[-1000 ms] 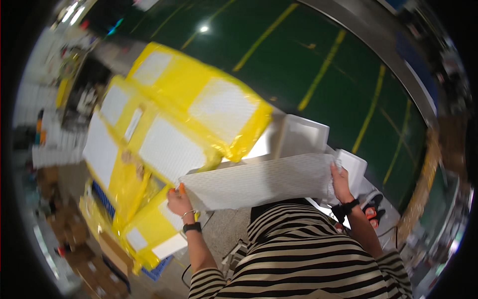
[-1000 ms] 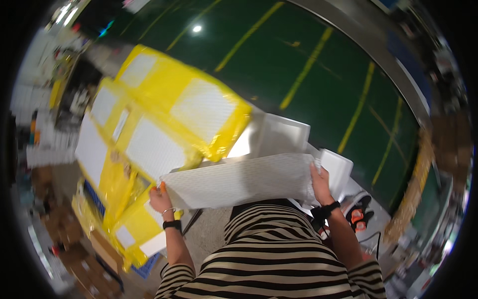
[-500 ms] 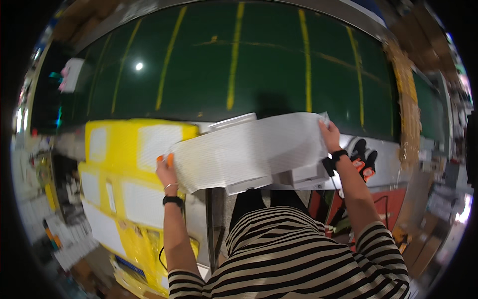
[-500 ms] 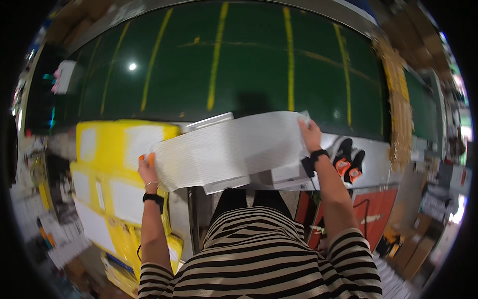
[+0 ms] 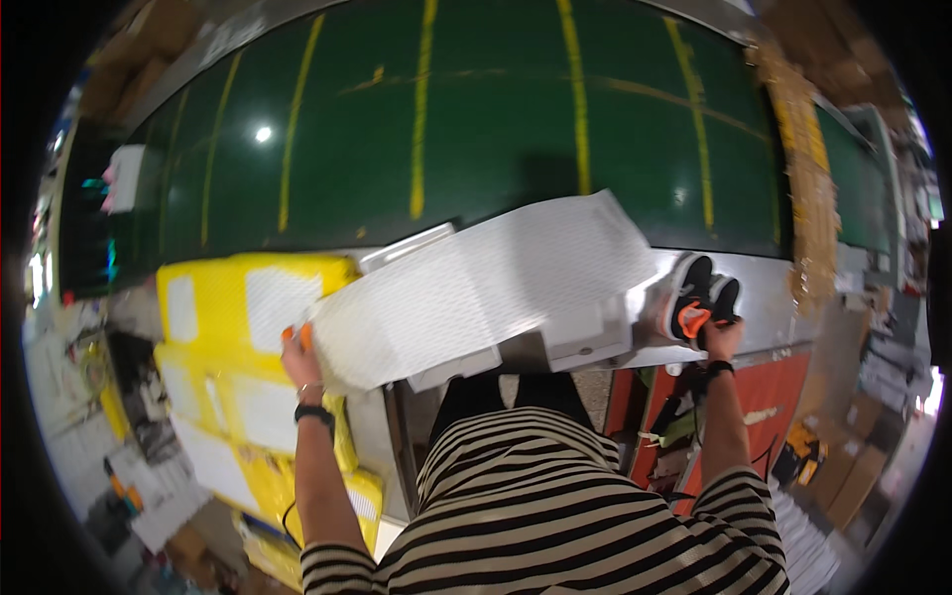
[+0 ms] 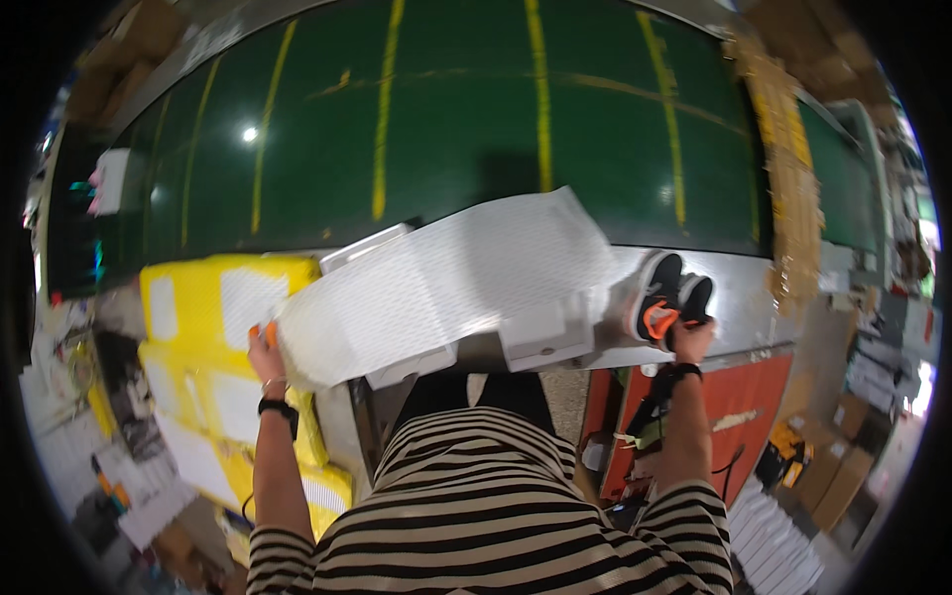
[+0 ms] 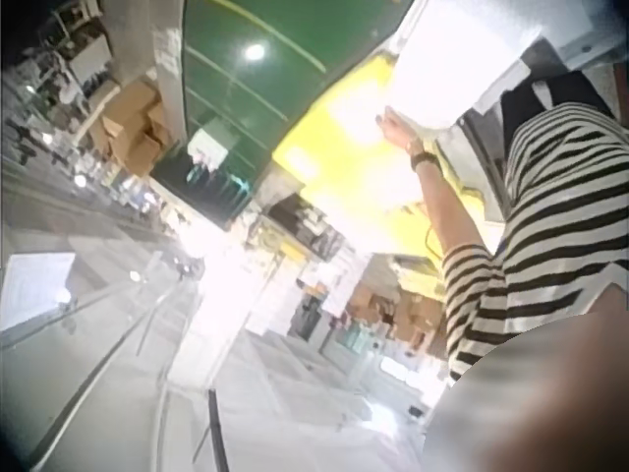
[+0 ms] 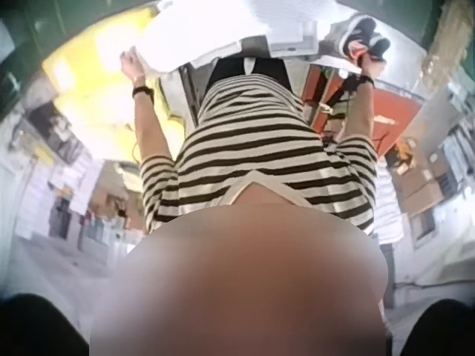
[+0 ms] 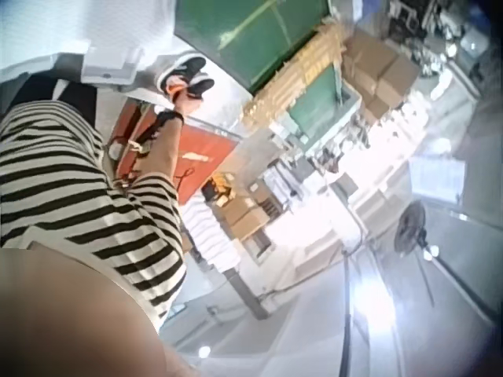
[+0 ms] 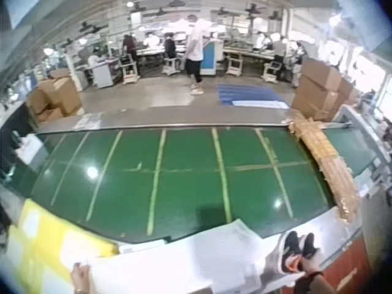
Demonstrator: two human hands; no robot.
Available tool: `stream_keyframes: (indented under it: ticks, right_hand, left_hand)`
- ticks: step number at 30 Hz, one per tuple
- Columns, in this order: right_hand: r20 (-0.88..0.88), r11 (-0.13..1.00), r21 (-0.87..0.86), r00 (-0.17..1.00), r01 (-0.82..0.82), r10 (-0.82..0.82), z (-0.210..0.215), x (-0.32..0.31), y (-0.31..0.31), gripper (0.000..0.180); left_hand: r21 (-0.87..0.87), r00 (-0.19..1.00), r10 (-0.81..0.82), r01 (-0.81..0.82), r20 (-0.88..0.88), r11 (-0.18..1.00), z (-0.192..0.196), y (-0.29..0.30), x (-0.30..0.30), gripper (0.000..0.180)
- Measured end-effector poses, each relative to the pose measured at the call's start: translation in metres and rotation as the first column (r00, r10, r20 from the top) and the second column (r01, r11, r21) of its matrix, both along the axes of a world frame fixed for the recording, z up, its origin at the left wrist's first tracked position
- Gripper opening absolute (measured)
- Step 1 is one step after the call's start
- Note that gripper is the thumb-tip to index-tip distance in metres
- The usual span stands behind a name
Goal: The person packs shoes by hand, placing each shoe into a box with paper before closing the lid and setting it on a conveyor belt. They then organize yellow-wrapped items on the table and repeat the packing process for several more pairs of shoes.
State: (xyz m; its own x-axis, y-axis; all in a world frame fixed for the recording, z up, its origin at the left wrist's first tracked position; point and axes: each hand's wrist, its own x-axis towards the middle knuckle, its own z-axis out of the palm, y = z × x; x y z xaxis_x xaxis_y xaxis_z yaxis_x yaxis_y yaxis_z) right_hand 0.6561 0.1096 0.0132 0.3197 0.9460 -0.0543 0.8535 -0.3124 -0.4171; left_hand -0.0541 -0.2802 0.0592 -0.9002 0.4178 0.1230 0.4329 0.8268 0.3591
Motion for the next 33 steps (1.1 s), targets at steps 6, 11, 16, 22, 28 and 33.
stream_keyframes:
  ticks: [6,11,16,22,28,33]
  right_hand:
    - [-0.216,0.993,0.121,0.976,-0.011,0.037,0.047,0.007,0.036,0.054]
    - [-0.435,0.939,0.296,0.851,-0.174,0.295,0.146,-0.128,0.027,0.058]
    - [-0.879,0.762,-0.018,0.373,-0.648,0.296,0.128,-0.322,-0.061,0.062]
    - [-0.945,0.439,-0.311,0.322,-0.843,-0.052,0.058,-0.456,-0.173,0.049]
    - [-0.92,0.366,-0.391,0.364,-0.844,-0.144,0.029,-0.478,-0.195,0.047]
    - [-0.885,0.327,-0.389,0.448,-0.861,0.126,0.031,-0.479,-0.199,0.052]
  left_hand:
    - [-0.076,0.998,0.038,-0.035,0.049,0.997,0.009,-0.007,0.009,0.036]
    - [-0.05,0.996,0.052,-0.049,0.07,0.998,0.014,-0.015,0.006,0.034]
    - [-0.148,0.98,0.106,-0.081,0.168,0.986,0.012,-0.019,-0.005,0.04]
    - [0.3,0.883,0.003,-0.163,0.47,0.94,0.047,0.0,-0.011,0.035]
    - [0.417,0.199,-0.668,-0.89,0.717,0.183,0.032,-0.02,0.025,0.045]
    - [0.529,0.219,-0.649,-0.781,0.728,0.33,-0.026,-0.008,0.095,0.047]
